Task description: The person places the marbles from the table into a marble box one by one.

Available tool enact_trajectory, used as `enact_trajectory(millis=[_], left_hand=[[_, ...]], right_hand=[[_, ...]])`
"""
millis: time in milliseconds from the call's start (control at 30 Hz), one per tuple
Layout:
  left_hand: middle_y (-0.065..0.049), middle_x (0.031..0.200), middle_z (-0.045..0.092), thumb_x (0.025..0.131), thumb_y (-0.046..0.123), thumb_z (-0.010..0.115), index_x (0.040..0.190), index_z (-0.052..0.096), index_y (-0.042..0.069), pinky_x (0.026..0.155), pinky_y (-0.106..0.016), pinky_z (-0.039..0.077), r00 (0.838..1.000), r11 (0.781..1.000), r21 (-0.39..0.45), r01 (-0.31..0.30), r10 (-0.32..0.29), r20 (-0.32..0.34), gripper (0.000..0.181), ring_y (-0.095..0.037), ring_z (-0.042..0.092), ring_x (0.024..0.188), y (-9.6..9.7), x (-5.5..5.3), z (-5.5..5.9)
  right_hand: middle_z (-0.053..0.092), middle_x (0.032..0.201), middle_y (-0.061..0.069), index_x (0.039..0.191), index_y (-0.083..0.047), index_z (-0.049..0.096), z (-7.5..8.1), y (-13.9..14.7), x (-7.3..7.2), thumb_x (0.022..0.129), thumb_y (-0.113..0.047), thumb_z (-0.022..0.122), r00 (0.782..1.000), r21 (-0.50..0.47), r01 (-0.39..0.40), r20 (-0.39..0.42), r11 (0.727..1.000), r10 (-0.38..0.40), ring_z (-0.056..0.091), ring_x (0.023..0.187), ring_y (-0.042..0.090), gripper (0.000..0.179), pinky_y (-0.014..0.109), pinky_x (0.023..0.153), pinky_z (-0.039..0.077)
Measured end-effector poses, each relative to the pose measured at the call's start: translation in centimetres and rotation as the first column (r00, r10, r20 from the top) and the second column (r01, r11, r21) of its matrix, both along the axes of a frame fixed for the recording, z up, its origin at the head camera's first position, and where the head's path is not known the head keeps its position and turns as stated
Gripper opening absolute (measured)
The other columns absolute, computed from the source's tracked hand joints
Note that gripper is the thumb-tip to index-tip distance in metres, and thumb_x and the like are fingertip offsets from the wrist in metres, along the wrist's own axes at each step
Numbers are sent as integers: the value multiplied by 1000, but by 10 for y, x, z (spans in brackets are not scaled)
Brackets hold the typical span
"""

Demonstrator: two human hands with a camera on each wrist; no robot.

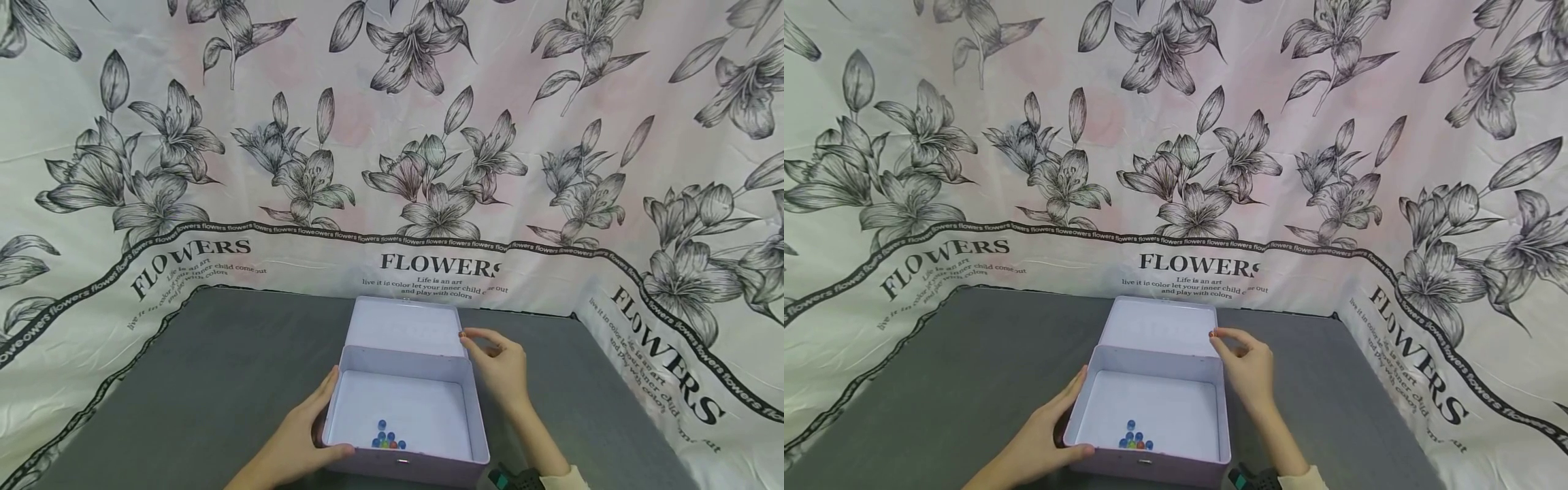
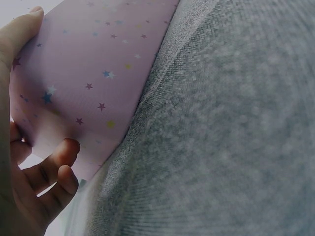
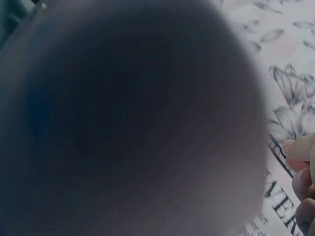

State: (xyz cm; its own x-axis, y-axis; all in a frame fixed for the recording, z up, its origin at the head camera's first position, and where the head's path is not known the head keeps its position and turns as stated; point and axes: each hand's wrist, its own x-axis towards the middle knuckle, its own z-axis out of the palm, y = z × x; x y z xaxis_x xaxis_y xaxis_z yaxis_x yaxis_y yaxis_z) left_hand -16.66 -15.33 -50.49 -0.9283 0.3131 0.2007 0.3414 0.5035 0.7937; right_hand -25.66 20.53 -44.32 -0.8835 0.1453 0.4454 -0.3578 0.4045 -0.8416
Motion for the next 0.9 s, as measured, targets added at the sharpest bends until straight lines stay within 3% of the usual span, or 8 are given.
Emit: enact_trajectory(millis=[200,333,500,767,900], left_hand=[[-4,177,15,79,52,91,171,20,17,120,-55,37,1000,1000,2,-2,2,-6,122,-24,23,159,0,0,0],[-4,177,15,79,52,91,171,20,16,120,-57,36,1000,1000,0,-4,4,-8,122,-24,23,159,0,0,0],[-5,177,15,79,51,92,171,20,16,119,-60,36,1000,1000,-2,-8,8,-10,122,-27,24,159,0,0,-1],[-3,176,14,79,50,92,171,20,15,118,-64,35,1000,1000,-4,-5,5,-24,122,-33,26,159,1,-1,-1],[-4,176,15,80,50,91,171,19,14,117,-65,35,999,1000,-10,-5,4,-40,121,-36,27,158,1,-1,-2]], right_hand=[[82,103,6,104,-13,84,2,-23,2,90,-15,86,996,0,-90,19,996,90,36,41,2,14,19,41,25],[82,100,5,104,-15,85,4,-38,4,91,-17,86,991,13,-130,48,991,129,29,42,0,13,19,42,23],[82,92,3,103,-17,85,5,-55,5,92,-19,85,982,37,-166,94,985,161,31,42,-1,11,20,43,23],[83,100,2,102,-14,85,5,-68,10,91,-15,85,974,82,-193,138,978,181,52,44,6,11,21,44,29],[82,97,0,99,-16,86,1,-70,11,90,-15,85,970,152,-197,171,969,170,45,43,5,8,22,44,29]])
